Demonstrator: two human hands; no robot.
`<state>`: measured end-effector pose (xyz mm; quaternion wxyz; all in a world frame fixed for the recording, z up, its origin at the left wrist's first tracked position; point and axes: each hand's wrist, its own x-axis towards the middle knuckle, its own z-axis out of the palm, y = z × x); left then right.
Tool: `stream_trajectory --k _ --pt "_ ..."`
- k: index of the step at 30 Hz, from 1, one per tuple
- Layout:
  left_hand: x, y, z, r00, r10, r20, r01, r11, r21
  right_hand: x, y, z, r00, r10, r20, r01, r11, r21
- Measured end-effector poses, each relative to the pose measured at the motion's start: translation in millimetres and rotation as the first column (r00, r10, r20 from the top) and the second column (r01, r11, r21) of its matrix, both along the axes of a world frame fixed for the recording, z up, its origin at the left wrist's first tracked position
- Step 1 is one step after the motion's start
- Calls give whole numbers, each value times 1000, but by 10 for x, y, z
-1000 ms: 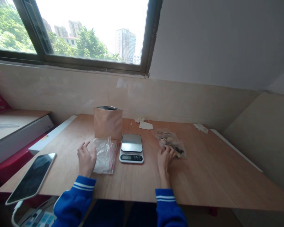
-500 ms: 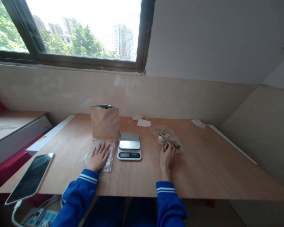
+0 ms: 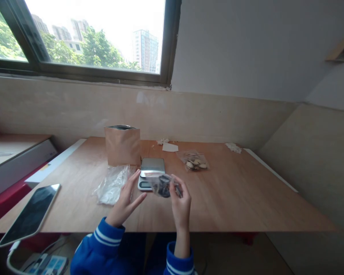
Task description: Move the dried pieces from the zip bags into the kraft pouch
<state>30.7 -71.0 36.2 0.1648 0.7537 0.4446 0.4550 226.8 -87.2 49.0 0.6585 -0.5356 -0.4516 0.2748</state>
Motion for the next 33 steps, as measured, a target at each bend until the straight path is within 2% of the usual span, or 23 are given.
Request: stream_trajectory --k 2,4,5,7,9,10,11,12,15,19,23,26,30,33 --pt "33 -29 97 1000 10 18 -10 1000 3 -61 -7 48 976 213 -39 -215 976 -46" --pt "29 -36 128 999 -12 31 14 998 -62 -99 19 29 954 289 -76 -294 954 -65" --pt "27 -41 125 999 -8 46 13 994 -108 -124 38 0 957 277 -82 -283 957 -60" --pt "42 -61 105 990 72 120 -47 979 -198 -200 71 -74 986 160 -50 -161 987 -28" --pt "87 -92 91 945 201 258 -124 950 -286 -312 84 -132 1000 0 23 -1 1000 13" --pt "119 -108 92 909 242 339 -125 935 -331 -378 79 -145 998 -27 64 26 999 24" --pt "153 -122 98 870 260 418 -97 923 -373 -446 66 -143 995 3 101 -5 1000 23" --pt "186 -133 109 832 262 489 -52 915 -400 -514 47 -128 988 84 132 -87 996 13" --pt "260 -156 142 734 217 644 77 915 -395 -690 -24 -39 921 359 149 -360 933 -18" --pt "260 -178 118 686 252 682 73 910 -409 -793 -73 40 896 434 97 -432 901 -38" --pt "207 -181 39 677 292 676 83 882 -463 -777 -71 34 893 448 43 -447 894 -36" --pt "184 -172 21 712 287 641 44 893 -449 -748 -79 45 890 455 33 -454 891 -26" --pt "182 -173 74 803 167 573 84 919 -386 -699 -98 82 890 454 47 -452 891 -45" --pt "187 -187 127 841 89 534 123 930 -348 -664 -105 97 897 438 61 -435 899 -56"
